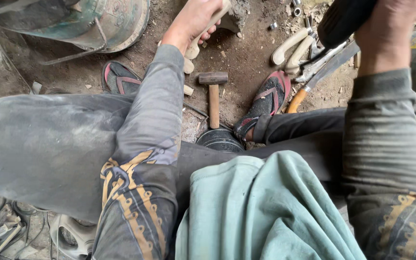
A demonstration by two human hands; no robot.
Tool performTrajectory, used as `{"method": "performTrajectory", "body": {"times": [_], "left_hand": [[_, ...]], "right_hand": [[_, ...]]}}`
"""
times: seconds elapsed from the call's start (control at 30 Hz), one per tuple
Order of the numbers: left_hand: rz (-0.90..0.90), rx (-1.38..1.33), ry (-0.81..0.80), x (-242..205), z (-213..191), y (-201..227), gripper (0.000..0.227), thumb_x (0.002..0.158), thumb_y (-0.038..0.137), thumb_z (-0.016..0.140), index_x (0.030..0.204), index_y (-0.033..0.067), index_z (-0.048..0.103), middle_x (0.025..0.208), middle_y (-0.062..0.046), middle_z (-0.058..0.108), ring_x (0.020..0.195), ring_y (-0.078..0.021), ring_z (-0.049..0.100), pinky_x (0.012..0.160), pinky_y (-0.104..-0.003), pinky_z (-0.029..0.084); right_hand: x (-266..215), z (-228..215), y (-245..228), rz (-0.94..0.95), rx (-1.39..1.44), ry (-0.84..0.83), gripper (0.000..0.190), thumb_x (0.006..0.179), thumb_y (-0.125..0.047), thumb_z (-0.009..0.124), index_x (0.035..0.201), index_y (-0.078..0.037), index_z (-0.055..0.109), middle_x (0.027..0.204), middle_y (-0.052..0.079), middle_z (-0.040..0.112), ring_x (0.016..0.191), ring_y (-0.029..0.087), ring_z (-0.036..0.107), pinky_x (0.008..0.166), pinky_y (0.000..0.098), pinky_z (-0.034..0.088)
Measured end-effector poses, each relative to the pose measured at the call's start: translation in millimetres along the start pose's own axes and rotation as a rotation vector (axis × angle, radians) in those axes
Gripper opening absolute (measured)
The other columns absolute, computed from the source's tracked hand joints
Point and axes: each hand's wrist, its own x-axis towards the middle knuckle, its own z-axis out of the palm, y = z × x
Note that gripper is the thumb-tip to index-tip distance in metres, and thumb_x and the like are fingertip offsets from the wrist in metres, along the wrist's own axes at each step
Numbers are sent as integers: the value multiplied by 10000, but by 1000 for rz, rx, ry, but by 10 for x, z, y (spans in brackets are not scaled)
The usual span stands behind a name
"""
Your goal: The person uses a handheld angle grinder and a bench grinder to shape and smooth a small wooden piece. They repeatedly rotate the piece, grind its ends and sides, and inspect the fit of a metal sleeve onto the wood.
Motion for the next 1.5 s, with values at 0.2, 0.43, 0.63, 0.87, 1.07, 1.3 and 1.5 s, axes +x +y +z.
{"method": "performTrajectory", "body": {"times": [0.2,0.43,0.63,0.87,1.07,1.3,1.5], "left_hand": [[-40,90,-12,-97,-54,-50,399,881,418,552,772,45,644,576,3,574,415,-81,511,370,-266,397],[16,136,270,-321,368,-117,379,870,408,595,794,56,714,683,-60,665,569,-159,608,490,-360,447],[34,386,394,-607,1352,-4,488,891,429,507,893,13,762,793,-202,754,724,-343,758,682,-451,585],[21,353,550,-665,1405,-115,553,900,483,507,907,-21,733,878,-305,727,852,-444,738,764,-499,576],[134,317,332,-447,1449,-231,462,897,484,551,845,35,649,675,-104,695,549,-247,696,535,-427,572],[-11,-82,34,-150,302,-174,323,905,346,648,808,42,693,650,-33,636,476,-72,505,414,-239,423],[2,-82,13,20,-104,-279,336,879,346,619,819,34,727,575,-12,618,411,-73,522,372,-255,404]], "right_hand": [[-512,242,-309,-114,43,-72,535,1048,-497,621,1288,-25,549,1055,133,660,924,263,723,864,433,638],[-804,832,-206,-201,179,-98,694,1020,-644,586,1333,-28,518,1057,148,645,938,275,712,874,421,617],[-682,1415,-150,-293,275,-8,717,964,-677,618,1344,-87,469,1105,122,661,938,254,724,860,425,651],[-642,1519,8,-102,452,34,757,964,-736,552,1182,-11,566,933,124,642,832,262,703,791,412,617],[-628,1312,-35,-129,314,4,871,925,-805,481,1212,12,578,896,144,641,798,282,701,750,417,609],[-562,1089,-222,-121,-16,-235,816,1082,-756,471,1329,19,525,993,156,657,823,244,710,734,387,633],[-402,1102,14,5,-228,-325,621,1161,-620,410,1321,-20,437,1069,135,641,861,193,709,723,357,652]]}}
